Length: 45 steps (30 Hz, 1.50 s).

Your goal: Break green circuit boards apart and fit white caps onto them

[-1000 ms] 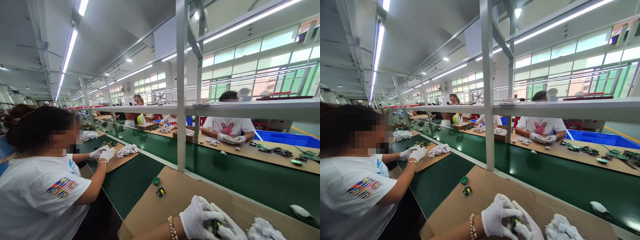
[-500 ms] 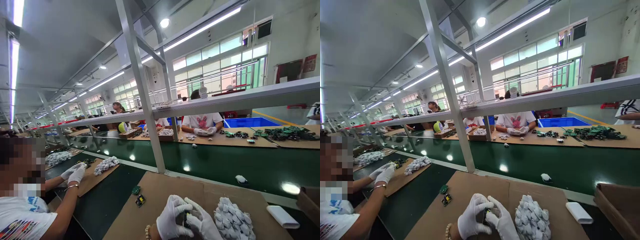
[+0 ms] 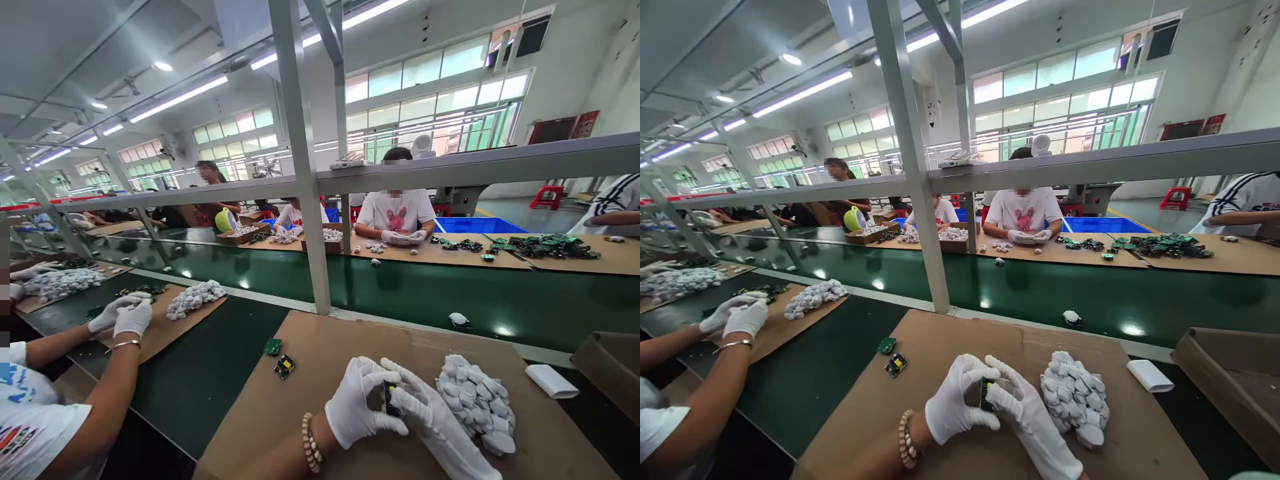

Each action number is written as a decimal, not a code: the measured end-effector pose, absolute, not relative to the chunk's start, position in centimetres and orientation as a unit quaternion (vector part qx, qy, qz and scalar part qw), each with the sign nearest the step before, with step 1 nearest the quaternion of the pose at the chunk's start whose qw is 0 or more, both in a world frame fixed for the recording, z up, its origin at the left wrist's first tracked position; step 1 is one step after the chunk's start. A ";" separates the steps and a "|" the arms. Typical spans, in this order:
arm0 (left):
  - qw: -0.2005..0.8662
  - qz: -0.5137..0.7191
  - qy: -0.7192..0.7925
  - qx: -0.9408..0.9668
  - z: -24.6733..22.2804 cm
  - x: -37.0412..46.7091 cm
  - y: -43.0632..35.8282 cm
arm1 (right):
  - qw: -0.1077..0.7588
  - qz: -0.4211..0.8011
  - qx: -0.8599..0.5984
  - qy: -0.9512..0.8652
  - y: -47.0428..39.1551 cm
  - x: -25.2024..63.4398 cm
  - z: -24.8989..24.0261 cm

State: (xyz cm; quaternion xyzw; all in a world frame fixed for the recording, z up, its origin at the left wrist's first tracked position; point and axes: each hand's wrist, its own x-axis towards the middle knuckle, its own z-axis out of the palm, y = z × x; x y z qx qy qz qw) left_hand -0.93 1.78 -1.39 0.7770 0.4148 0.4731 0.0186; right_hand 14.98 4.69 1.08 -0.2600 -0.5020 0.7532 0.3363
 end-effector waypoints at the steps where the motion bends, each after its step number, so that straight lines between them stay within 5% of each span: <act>1: 0.016 0.478 0.412 0.776 -1.2 -0.8 1.6 | 0.335 0.754 -0.260 -0.501 4.6 15.0 0.9; 28: -0.006 0.419 0.386 0.822 -0.2 -0.6 1.0 | 0.309 0.764 -0.258 -0.505 4.1 16.2 1.7; 38: -0.009 0.401 0.395 0.826 -0.6 -0.5 1.0 | 0.330 0.669 -0.274 -0.607 4.3 16.4 1.1; 45: -0.032 0.438 0.396 0.806 -0.1 -0.6 1.0 | 0.317 0.808 -0.236 -0.438 3.5 15.4 0.8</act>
